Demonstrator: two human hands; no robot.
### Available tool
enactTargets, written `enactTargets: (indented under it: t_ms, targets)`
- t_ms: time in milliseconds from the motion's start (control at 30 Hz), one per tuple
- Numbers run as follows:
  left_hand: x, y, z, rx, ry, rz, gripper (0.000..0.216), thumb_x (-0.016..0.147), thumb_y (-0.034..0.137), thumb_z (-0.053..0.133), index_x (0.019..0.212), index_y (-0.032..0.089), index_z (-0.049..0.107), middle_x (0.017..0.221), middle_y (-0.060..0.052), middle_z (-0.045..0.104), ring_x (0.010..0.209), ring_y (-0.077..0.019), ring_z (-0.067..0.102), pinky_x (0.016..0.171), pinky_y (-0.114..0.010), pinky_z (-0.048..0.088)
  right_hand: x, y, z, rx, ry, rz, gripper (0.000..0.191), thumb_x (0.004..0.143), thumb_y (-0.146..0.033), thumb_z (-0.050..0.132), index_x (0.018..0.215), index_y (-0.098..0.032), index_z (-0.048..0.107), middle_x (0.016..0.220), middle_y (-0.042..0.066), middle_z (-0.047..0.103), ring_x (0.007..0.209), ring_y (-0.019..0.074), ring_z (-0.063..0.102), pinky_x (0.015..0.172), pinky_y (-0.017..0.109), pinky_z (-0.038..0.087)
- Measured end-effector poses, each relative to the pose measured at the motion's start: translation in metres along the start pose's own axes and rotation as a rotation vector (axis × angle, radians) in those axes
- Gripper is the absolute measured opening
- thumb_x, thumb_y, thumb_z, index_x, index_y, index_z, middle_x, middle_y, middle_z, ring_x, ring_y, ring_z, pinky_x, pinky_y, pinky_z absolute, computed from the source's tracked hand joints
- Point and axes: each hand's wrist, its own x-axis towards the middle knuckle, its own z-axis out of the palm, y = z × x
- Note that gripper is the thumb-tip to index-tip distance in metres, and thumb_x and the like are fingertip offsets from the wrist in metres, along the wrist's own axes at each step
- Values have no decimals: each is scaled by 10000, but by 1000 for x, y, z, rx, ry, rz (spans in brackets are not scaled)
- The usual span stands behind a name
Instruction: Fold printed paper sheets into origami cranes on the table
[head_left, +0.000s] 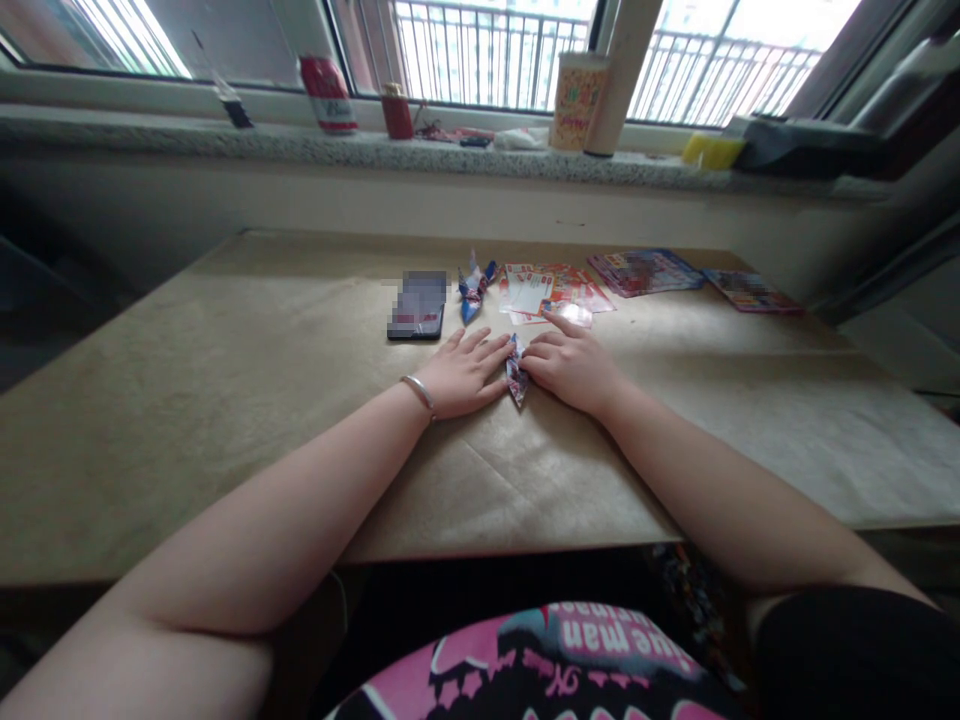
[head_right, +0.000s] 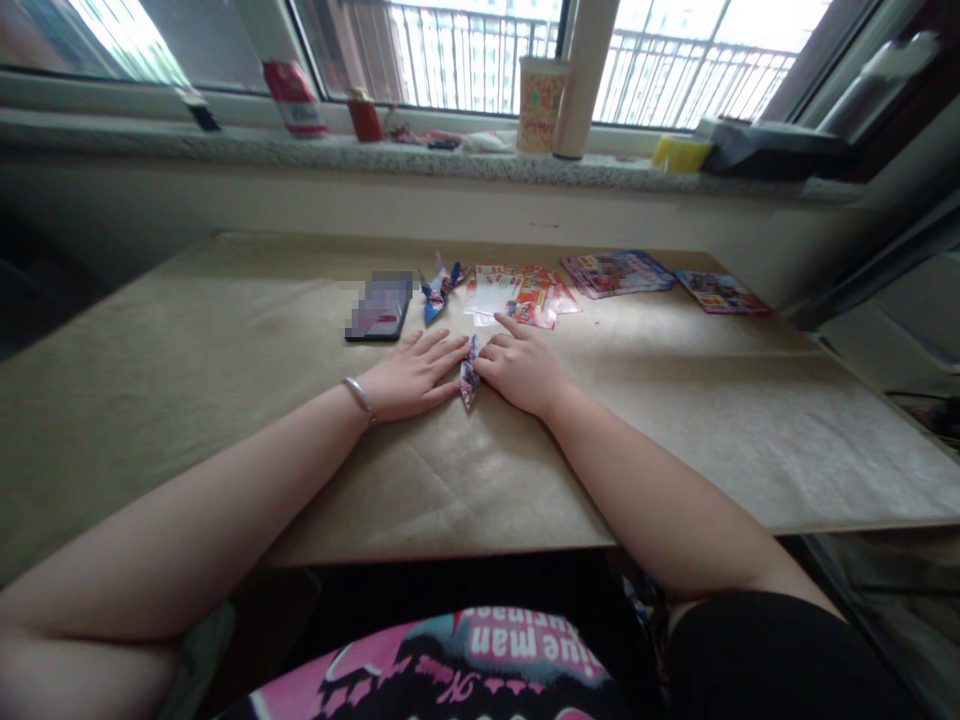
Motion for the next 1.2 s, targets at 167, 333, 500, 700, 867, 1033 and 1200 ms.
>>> enactTargets:
  t_ms: [167,333,500,700,867,1033,1200]
  targets:
    - [0,4,-9,48,196,194,353,915,347,477,1178,166,628,1252,-103,637,1248,-258,516,1174,-478,243,-2,1,2,18,10,47,242,948,-237,491,916,-248,730,887,3,744,938,186,627,1155,433,278]
    - [-1,6,-12,26,210,149,273,891,334,496,1027,198,690,1103,-67,701,1105,-242,609,1151,-509,281,-5,3,9,155,39,176,169,874,-245,582,873,-255,751,919,4,753,902,197,633,1127,445,299]
    - [-1,2,-8,-42,228,121,304,861,366,558,1096,212,674,1147,-58,695,1123,-252,605,1113,-506,338,-6,4,14,280,72,263,140,822,-240,619,831,-270,756,907,-10,759,905,199,647,1130,458,272]
    - [4,-2,-7,50,296,179,281,891,417,571,1011,193,692,1045,-70,726,1056,-237,641,1108,-506,355,-7,3,16,379,114,311,123,803,-251,632,813,-265,754,892,-6,756,887,185,658,1112,447,292]
    - [7,6,-12,253,326,354,256,936,130,452,838,169,685,856,-54,737,841,-153,673,1113,-435,374,-6,-1,12,328,108,276,107,758,-220,637,776,-262,734,824,-6,737,880,198,630,1127,441,282]
    - [4,9,-14,251,302,288,225,907,149,460,822,177,667,836,-38,727,830,-154,673,1105,-431,378,-4,-3,4,257,55,228,70,772,-265,647,780,-249,714,808,10,717,924,223,600,1152,454,247]
    - [2,5,-13,105,265,239,205,875,309,531,944,190,683,967,-67,717,973,-203,658,1102,-437,360,-3,-4,5,277,54,251,52,766,-263,654,759,-244,702,809,19,707,883,218,599,1107,439,309]
